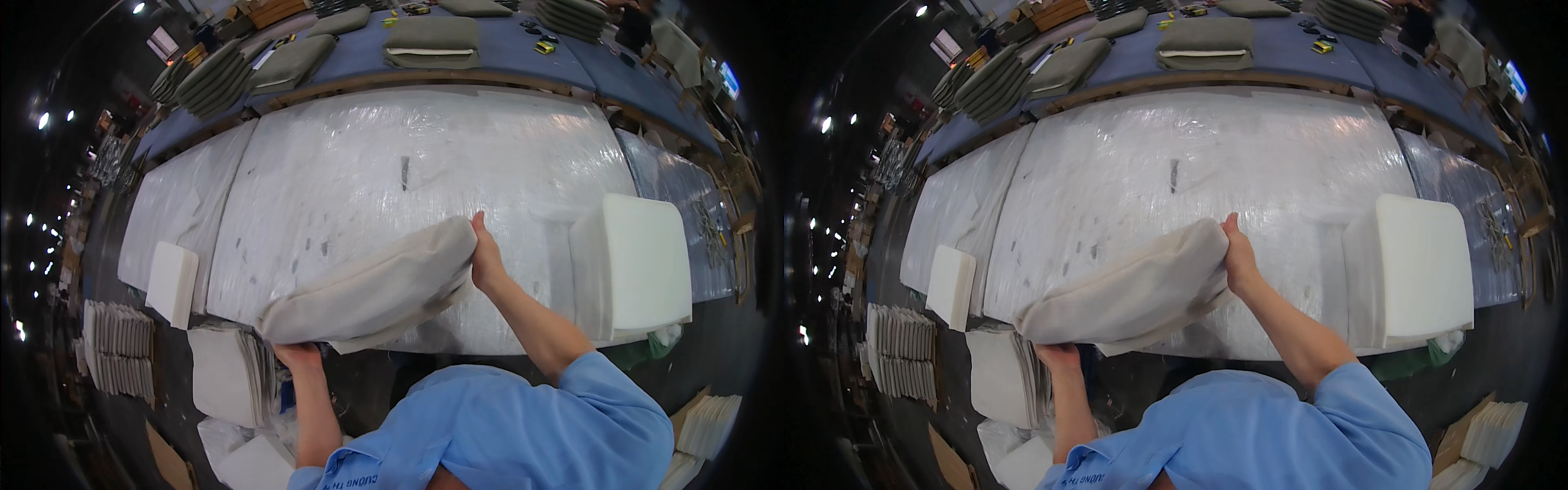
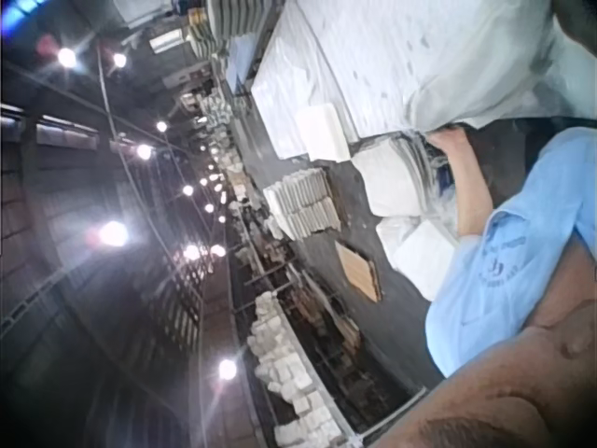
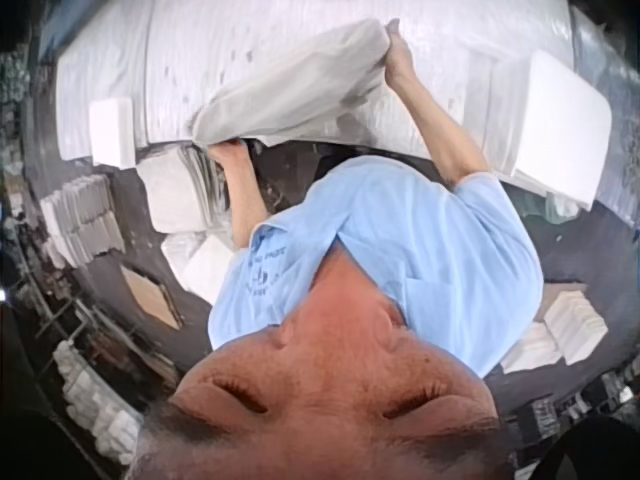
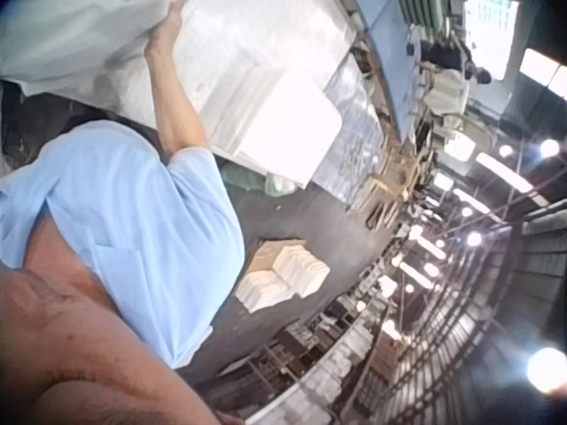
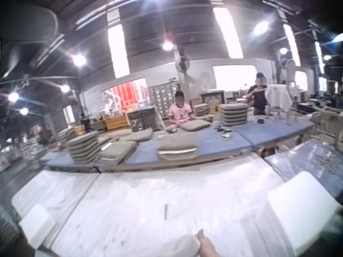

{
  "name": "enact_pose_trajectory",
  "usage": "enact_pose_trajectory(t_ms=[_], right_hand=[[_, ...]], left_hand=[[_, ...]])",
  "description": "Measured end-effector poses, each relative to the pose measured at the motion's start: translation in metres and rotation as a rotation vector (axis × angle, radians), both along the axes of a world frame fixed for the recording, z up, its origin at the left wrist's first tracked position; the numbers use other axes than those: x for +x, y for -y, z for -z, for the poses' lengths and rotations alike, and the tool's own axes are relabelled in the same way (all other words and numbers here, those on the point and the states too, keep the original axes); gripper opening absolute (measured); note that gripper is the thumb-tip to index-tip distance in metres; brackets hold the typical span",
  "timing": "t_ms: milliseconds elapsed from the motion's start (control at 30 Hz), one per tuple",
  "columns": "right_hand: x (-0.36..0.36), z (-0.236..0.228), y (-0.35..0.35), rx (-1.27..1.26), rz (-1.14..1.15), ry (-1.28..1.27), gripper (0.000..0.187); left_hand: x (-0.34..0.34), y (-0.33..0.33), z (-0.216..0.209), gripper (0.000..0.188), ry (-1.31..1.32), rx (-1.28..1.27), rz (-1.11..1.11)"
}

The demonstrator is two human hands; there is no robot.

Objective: The person inserts a rectangular foam cushion into a light gray fabric cover, then repeatedly folds, rolls, and tucks the cover to enclose the foam. The person works at a table in a workshop, handling the cushion and cover by hand.

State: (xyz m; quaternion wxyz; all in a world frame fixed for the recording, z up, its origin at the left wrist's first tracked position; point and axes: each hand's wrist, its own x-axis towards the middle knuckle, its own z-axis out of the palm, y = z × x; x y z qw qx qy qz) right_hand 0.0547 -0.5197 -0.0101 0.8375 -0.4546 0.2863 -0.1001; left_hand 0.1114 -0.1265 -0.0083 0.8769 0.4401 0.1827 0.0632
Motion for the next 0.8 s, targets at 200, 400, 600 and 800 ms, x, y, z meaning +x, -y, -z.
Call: enact_pose_trajectory(t_ms=[200, 400, 600, 800], right_hand=[[-0.112, -0.023, -0.019, -0.066, 0.099, 0.170, 0.043], [-0.129, -0.036, -0.100, -0.314, -0.177, 0.284, 0.032], [-0.080, -0.023, -0.081, -0.397, -0.270, 0.209, 0.029], [0.035, -0.001, -0.041, -0.439, -0.103, 0.004, 0.032]], left_hand=[[0.090, 0.052, -0.026, 0.045, 0.182, -0.107, 0.287], [0.129, 0.153, -0.043, 0.066, 0.062, -0.068, 0.376], [0.016, 0.179, 0.016, 0.064, 0.038, 0.363, 0.871], [-0.115, 0.119, 0.060, 0.078, -0.586, 0.390, 0.815]])
